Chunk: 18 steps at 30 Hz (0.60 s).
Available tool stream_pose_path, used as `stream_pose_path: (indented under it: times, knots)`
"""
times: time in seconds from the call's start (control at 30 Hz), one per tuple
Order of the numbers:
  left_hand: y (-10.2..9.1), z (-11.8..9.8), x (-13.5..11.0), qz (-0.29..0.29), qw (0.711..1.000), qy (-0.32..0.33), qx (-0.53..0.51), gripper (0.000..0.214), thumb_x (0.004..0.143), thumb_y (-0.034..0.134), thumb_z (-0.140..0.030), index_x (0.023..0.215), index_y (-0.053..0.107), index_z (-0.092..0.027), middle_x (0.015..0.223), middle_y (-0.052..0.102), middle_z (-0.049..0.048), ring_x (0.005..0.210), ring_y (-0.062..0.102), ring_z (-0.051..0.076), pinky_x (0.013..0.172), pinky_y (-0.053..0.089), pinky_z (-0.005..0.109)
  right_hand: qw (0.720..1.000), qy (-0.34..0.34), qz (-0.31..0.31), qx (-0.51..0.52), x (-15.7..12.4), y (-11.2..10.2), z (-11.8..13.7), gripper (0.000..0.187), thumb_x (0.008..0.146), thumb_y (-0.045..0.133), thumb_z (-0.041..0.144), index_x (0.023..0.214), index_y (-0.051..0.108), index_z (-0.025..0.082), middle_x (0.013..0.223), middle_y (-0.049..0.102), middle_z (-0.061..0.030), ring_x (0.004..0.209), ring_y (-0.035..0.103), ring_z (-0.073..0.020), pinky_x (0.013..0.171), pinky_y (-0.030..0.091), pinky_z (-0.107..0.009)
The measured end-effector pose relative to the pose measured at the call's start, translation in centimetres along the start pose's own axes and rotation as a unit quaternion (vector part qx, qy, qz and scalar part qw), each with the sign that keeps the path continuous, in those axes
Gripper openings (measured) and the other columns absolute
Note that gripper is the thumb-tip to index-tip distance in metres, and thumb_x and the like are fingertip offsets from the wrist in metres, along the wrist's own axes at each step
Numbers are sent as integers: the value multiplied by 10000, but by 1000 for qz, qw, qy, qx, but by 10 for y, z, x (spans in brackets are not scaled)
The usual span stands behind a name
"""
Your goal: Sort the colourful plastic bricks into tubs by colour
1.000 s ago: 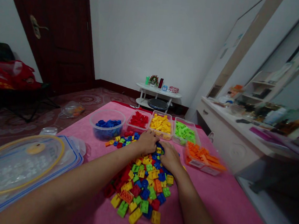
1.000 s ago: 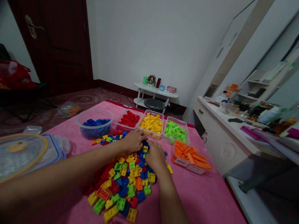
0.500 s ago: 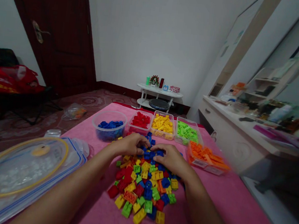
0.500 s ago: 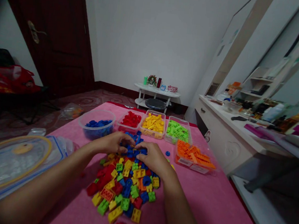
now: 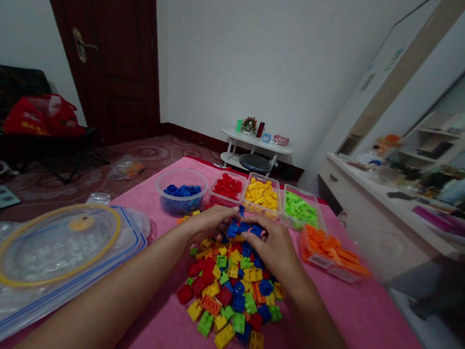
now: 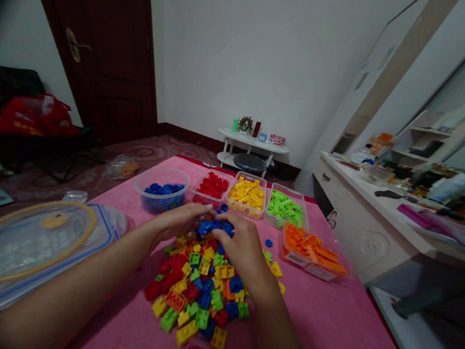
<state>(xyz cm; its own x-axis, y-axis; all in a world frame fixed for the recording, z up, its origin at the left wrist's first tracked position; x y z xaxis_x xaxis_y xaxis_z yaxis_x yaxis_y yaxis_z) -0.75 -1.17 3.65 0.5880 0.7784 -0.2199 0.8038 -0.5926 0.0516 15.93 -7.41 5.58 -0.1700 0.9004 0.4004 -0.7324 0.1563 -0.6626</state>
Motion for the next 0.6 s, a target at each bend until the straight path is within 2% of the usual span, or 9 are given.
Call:
stream_pose_path:
  times: [0.07, 0.13, 0.23, 0.33, 0.4, 0.47, 0.5, 0.53, 0.6]
  knots:
    - [7, 1, -3, 59, 995, -28, -72, 592, 765, 503, -661, 1067, 622, -165, 740, 614, 26, 571, 554, 91, 395, 254, 149, 999, -26, -24, 13, 0, 3, 5, 273, 770, 597, 183, 1025, 683, 226, 1040, 697, -29, 958, 632, -196, 871, 465, -323]
    - [12, 2, -4, 101, 989, -36, -99, 574, 723, 581, -652, 1014, 624, -158, 771, 622, 35, 574, 558, 84, 387, 234, 143, 999, -30, -39, 12, -1, 5, 6, 269, 764, 608, 180, 1020, 681, 221, 1038, 698, -34, 960, 633, -196, 872, 464, -315]
    - [14, 3, -4, 110, 988, -29, -105, 478, 639, 736, -516, 888, 619, -125, 762, 607, 28, 517, 503, 47, 374, 191, 135, 998, -23, -59, 1, 0, 3, 5, 246, 764, 620, 192, 998, 689, 220, 1010, 705, -37, 941, 640, -196, 843, 475, -309]
    - [7, -3, -4, 83, 993, 3, -80, 457, 600, 775, -450, 873, 623, -117, 736, 575, 5, 485, 439, 21, 373, 167, 131, 996, -27, -79, -18, 1, -1, 3, 197, 772, 627, 221, 953, 704, 217, 983, 711, -42, 928, 644, -202, 815, 480, -310]
    - [-7, -11, -4, 13, 999, 41, -30, 443, 631, 747, -454, 912, 632, -131, 746, 580, 0, 506, 451, 29, 398, 232, 130, 997, -29, -73, -29, 2, -3, 0, 187, 779, 622, 233, 943, 710, 220, 964, 714, -43, 903, 648, -202, 797, 482, -313]
    - [-28, -21, -5, -118, 987, 94, 53, 403, 692, 686, -457, 943, 636, -145, 764, 604, 5, 544, 497, 56, 458, 335, 154, 998, -24, -48, -40, 2, -2, -3, 178, 781, 613, 231, 928, 713, 222, 942, 717, -37, 873, 651, -199, 783, 482, -313]
    - [-40, -25, -6, -201, 965, 126, 109, 375, 721, 654, -446, 947, 640, -147, 771, 618, 11, 574, 528, 78, 503, 386, 178, 998, -17, -33, -47, 2, -1, -5, 171, 781, 609, 228, 917, 713, 223, 934, 718, -33, 863, 651, -197, 777, 481, -311]
    - [-53, -27, -7, -278, 932, 155, 175, 344, 747, 624, -423, 951, 645, -146, 787, 634, 23, 619, 562, 105, 563, 431, 210, 998, -8, -18, -56, 1, 0, -7, 163, 779, 609, 226, 905, 712, 223, 929, 718, -29, 857, 650, -197, 768, 479, -307]
    - [-74, -28, -9, -390, 846, 189, 311, 300, 775, 592, -355, 973, 661, -140, 892, 669, 64, 799, 616, 176, 741, 478, 285, 997, 13, 9, -78, 0, 4, -10, 160, 777, 612, 234, 902, 712, 229, 934, 718, -22, 861, 649, -200, 754, 474, -301]
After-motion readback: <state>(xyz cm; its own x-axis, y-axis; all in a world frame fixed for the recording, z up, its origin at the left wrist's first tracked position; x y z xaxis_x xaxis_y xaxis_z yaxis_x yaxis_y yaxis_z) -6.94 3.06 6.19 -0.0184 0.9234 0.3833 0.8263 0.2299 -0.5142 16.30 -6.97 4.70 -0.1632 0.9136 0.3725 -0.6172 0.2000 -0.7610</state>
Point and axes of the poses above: each hand's wrist, its own x-axis towards the middle knuckle, its own y-axis out of the palm, z = x × y, the point moved 1 cm from there along x, towards the middle knuckle
